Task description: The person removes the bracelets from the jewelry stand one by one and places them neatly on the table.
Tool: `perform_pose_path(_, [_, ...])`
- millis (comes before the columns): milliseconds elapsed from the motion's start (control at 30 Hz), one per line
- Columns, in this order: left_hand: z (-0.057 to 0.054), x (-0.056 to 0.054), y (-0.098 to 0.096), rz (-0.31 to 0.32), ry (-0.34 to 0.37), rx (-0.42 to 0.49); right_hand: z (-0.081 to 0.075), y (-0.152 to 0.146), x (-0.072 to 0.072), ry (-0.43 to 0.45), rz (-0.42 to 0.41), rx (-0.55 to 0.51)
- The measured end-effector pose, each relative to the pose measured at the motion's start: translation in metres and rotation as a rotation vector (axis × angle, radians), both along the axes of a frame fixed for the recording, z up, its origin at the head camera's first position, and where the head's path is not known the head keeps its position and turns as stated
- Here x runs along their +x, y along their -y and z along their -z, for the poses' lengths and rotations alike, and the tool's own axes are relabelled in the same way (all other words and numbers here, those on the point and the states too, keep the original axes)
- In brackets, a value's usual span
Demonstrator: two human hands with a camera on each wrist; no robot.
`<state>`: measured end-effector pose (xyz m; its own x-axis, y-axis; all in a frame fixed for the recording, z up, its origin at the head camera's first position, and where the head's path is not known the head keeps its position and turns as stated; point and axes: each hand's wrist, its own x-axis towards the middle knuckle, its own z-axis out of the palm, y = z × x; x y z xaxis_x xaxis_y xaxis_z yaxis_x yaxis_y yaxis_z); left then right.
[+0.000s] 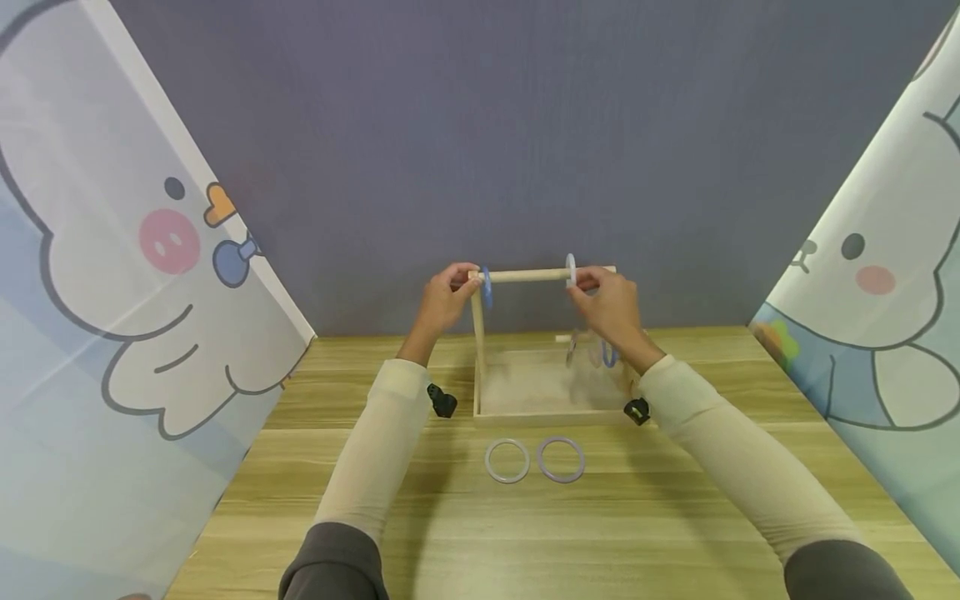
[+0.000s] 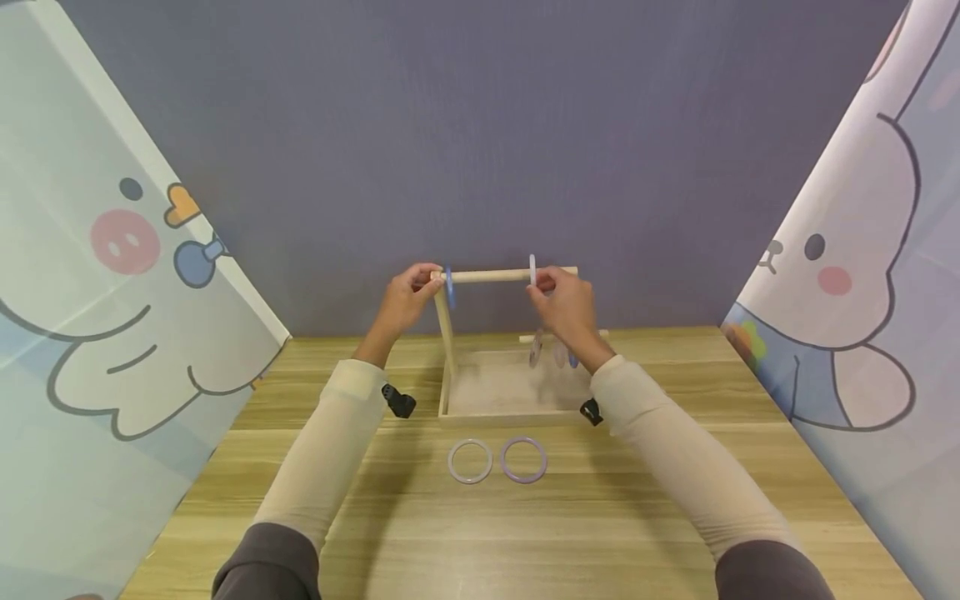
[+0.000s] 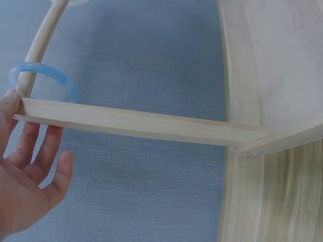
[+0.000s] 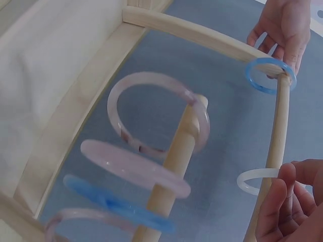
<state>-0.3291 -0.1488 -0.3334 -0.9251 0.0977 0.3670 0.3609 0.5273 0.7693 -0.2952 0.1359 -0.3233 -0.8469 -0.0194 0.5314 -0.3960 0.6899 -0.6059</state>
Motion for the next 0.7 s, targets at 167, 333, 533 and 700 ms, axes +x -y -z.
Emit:
perform_pose_path(167, [0.000, 0.000, 0.000, 0.002, -0.013, 0.015, -0.002, -0.008, 0.000, -0.011, 0.014, 0.013])
perform_pose_path(333, [0.000, 0.000, 0.000, 0.002, -0.029, 0.014, -0.003, -0.014, 0.000, -0.002, 0.030, 0.016])
perform_pose_path(533, [0.000, 0.001, 0.000, 0.004, -0.019, 0.003, -0.005, -0.022, 0.003, 0.024, 0.037, 0.009])
perform_pose_path(700, [0.001, 0.000, -0.001, 0.002, -0.021, 0.006, -0.004, -0.028, 0.005, 0.043, 0.042, 0.002])
